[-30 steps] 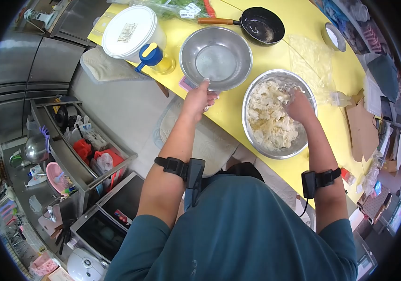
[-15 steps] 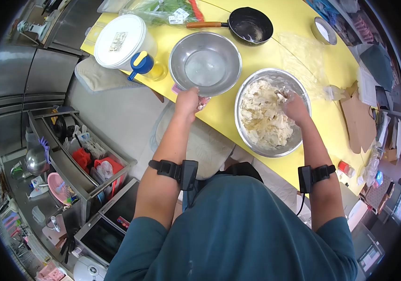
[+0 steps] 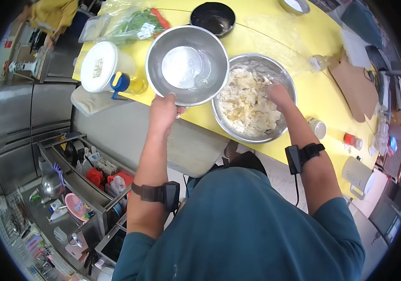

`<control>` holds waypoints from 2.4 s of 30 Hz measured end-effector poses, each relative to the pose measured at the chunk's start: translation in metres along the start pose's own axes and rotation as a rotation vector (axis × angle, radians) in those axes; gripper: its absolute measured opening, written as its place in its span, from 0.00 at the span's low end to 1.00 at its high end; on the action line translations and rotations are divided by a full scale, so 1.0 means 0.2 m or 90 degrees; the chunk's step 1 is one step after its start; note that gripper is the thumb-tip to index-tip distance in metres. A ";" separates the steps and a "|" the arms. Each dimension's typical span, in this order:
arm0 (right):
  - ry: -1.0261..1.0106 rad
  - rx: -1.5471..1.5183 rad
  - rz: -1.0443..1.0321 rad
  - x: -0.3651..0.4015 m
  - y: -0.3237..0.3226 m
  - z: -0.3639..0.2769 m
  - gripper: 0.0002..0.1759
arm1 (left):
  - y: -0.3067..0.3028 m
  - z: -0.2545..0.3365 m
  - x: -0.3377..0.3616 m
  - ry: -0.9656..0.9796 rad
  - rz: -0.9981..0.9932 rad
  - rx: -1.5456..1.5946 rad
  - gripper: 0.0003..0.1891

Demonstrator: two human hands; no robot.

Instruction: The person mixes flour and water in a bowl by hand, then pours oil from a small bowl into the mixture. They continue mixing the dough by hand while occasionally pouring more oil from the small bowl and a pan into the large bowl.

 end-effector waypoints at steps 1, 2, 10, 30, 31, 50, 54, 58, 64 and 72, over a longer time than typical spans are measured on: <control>0.015 0.028 0.008 0.03 -0.01 0.02 0.21 | 0.02 0.03 0.02 0.018 -0.001 -0.017 0.16; 0.030 0.057 0.016 0.12 -0.02 -0.05 0.21 | 0.05 0.05 0.03 0.036 -0.003 -0.032 0.16; -0.125 0.120 0.084 0.23 0.01 -0.05 0.28 | 0.22 0.18 0.10 0.141 -0.027 -0.209 0.19; -0.212 0.123 0.100 0.11 0.04 0.04 0.25 | 0.44 0.34 0.24 0.340 0.039 -0.418 0.14; -0.218 0.132 0.088 0.10 0.04 0.03 0.25 | 0.44 0.34 0.24 0.345 0.037 -0.419 0.14; -0.219 0.216 0.120 0.06 0.06 0.02 0.28 | 0.19 -0.16 0.07 -0.138 -0.012 0.196 0.14; -0.215 0.302 0.141 0.06 0.05 -0.05 0.27 | 0.14 -0.21 -0.04 -0.120 -0.019 0.239 0.14; -0.139 0.356 0.082 0.11 0.06 -0.14 0.26 | 0.10 -0.26 -0.13 -0.076 0.051 0.269 0.14; -0.213 0.430 0.090 0.19 0.04 -0.30 0.24 | 0.07 -0.44 -0.29 -0.096 0.030 0.291 0.15; -0.109 0.354 0.031 0.16 0.05 -0.50 0.25 | 0.06 -0.51 -0.32 -0.085 0.081 0.302 0.16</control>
Point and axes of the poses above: each hand's wrist, its own x-axis away from the middle knuckle, its own y-axis out of the palm, z = x × y, the point moved 7 cm from there along -x, towards the middle knuckle, and after that the axes turned 13 degrees about y, right-handed, at the moved point
